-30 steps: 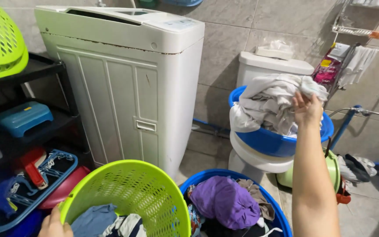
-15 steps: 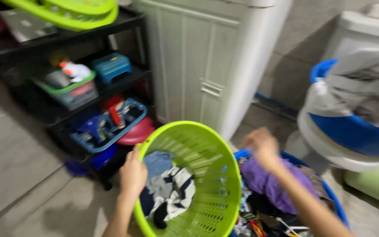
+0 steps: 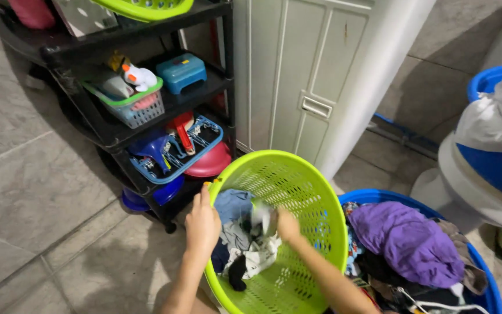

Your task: Sorting and transferring various items of clothing from multiple bins into a single laundry basket.

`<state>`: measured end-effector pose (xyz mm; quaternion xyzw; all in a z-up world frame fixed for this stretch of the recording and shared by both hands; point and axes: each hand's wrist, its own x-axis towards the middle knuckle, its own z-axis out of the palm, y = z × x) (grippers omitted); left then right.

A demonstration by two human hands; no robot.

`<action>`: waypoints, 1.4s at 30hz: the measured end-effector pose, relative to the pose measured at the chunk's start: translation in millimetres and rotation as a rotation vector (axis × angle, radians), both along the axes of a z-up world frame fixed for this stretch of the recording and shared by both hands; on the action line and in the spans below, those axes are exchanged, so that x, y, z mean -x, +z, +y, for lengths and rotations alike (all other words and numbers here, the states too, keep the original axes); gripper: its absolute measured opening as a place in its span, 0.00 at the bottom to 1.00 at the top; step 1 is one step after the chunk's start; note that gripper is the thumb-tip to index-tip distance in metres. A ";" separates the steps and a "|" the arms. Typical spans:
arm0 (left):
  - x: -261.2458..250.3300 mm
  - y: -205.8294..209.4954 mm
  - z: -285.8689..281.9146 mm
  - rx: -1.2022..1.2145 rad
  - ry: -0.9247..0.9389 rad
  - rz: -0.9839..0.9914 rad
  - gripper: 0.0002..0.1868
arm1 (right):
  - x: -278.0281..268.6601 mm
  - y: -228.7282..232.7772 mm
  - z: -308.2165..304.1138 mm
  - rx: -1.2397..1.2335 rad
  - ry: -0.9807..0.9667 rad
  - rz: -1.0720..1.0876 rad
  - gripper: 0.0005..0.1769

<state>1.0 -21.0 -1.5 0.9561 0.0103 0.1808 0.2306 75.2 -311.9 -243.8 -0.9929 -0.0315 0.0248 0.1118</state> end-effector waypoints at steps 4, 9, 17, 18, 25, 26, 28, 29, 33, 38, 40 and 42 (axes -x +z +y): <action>-16.3 -15.2 6.6 0.007 -0.016 -0.027 0.34 | 11.2 154.7 -78.4 -0.779 -0.269 -0.334 0.18; -22.4 -13.1 12.0 -0.046 -0.023 -0.049 0.35 | 123.9 292.9 -199.3 -0.635 -0.341 -0.685 0.10; -21.0 -3.9 18.5 0.019 -0.002 0.041 0.35 | 180.9 231.7 -284.8 -0.142 -0.885 -0.674 0.16; -16.5 7.7 17.4 0.019 0.004 0.036 0.35 | 182.6 212.5 -282.6 -0.146 -0.880 -0.678 0.16; -2.2 28.1 14.8 0.141 -0.093 0.118 0.35 | 203.5 148.9 -258.9 -0.069 -0.858 0.286 0.41; -3.2 25.4 13.9 0.133 -0.090 0.118 0.36 | 203.4 147.0 -260.2 -0.039 -0.871 0.296 0.40; -13.2 8.8 10.9 0.124 -0.098 0.071 0.36 | 190.9 139.8 -283.0 -0.030 -0.877 0.334 0.43; -17.0 -0.3 11.8 0.109 -0.117 0.033 0.36 | 185.2 133.3 -291.9 -0.024 -0.893 0.381 0.47; -1.1 24.1 5.4 0.122 -0.135 0.058 0.35 | 152.4 164.0 -227.5 0.258 -0.739 -0.242 0.31; 18.2 42.5 -6.1 0.127 -0.155 0.133 0.35 | 118.7 165.1 -52.5 -0.131 0.021 -0.265 0.21; 26.5 46.3 -7.2 0.121 -0.156 0.133 0.35 | 100.0 129.6 -3.2 0.036 0.147 0.046 0.24; 34.7 49.5 -7.5 0.110 -0.157 0.126 0.34 | 86.2 101.2 32.4 0.203 0.269 0.348 0.28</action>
